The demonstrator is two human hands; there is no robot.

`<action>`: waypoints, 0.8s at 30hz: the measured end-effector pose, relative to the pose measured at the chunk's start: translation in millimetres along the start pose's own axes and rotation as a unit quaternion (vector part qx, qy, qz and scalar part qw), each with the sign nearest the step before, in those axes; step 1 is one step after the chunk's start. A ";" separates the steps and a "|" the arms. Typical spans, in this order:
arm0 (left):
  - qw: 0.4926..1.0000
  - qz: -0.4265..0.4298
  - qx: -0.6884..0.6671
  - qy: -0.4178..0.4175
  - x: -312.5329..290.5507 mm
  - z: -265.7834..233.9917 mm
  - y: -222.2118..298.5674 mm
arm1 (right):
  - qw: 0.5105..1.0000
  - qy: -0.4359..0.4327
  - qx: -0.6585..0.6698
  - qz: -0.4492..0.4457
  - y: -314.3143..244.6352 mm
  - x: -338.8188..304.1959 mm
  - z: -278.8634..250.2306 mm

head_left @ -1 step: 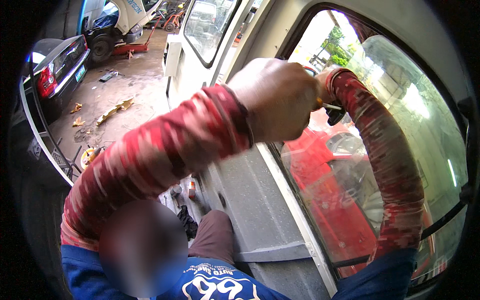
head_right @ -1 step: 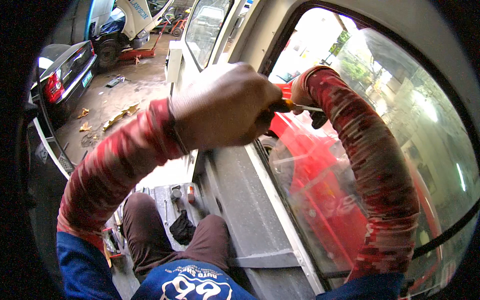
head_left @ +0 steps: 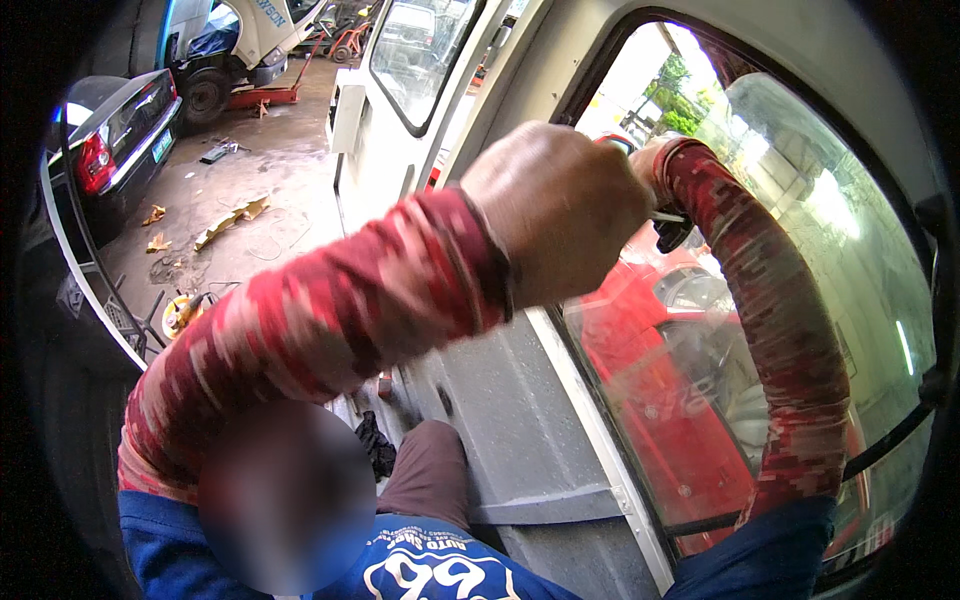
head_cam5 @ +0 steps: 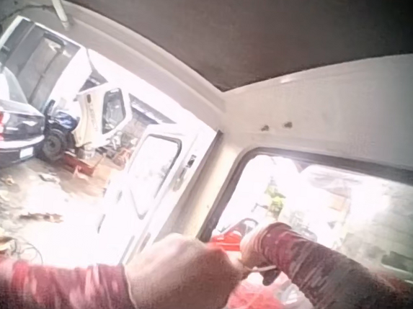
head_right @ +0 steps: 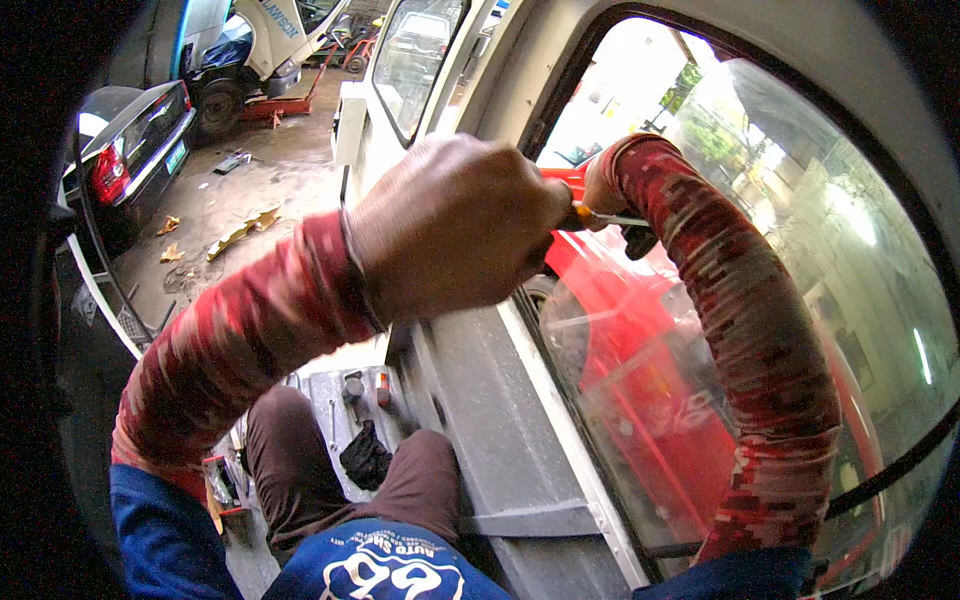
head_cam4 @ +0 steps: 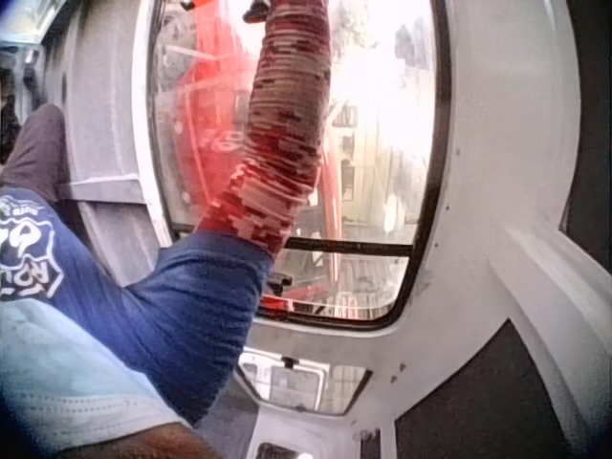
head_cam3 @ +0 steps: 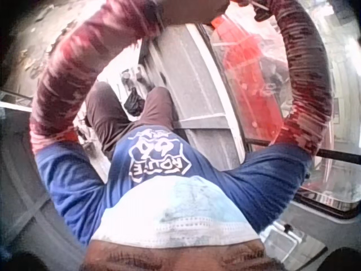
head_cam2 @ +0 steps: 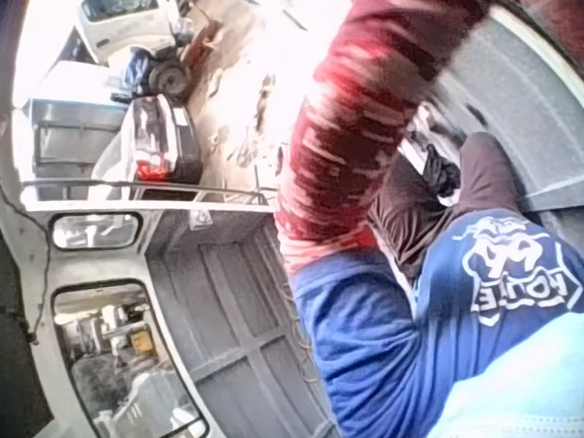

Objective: The person sits inside the cargo area of a van and uses a screwdriver to install a door lock mechanism into the sliding door frame. They align the lock, insert screws, and tighten them to secure the assembly.

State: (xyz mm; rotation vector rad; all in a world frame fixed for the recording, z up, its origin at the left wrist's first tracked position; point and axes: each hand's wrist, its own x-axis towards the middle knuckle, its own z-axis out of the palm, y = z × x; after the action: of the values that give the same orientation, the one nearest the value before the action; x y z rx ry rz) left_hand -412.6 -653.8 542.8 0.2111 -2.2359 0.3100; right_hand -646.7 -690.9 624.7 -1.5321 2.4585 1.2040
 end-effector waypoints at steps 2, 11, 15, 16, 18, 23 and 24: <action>1.000 -0.010 0.018 -0.013 -2.6 0.6 8.3 | 0.999 0.014 -0.042 -0.018 2.1 6.6 -1.4; 1.000 0.016 -0.012 0.000 -1.6 -2.5 0.6 | 0.998 0.051 0.012 -0.040 4.3 -1.2 1.4; 0.994 -0.057 -0.091 -0.037 -8.6 -7.3 0.8 | 0.992 0.077 -0.094 0.046 -13.8 -17.0 -3.1; 0.984 -0.103 -0.130 -0.065 -17.7 -6.9 0.2 | 0.990 0.087 -0.110 0.026 -11.9 -24.8 -3.0; 0.959 -0.152 -0.218 -0.103 -49.6 -4.2 -6.2 | 0.984 0.165 -0.071 0.017 -7.6 -39.5 -6.4; 0.787 -0.220 -0.521 -0.247 -184.3 45.9 -41.3 | 0.880 0.385 0.158 -0.231 8.0 -97.6 -32.5; 0.741 -0.259 -0.560 -0.266 -213.0 65.2 -41.5 | 0.838 0.443 0.199 -0.247 9.0 -113.5 -32.9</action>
State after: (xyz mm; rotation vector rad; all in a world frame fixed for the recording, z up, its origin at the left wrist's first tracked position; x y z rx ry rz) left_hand -316.4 -702.7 343.6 0.2588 -2.3549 -1.5491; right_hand -582.0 -622.0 696.3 -2.6987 2.1425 -0.1786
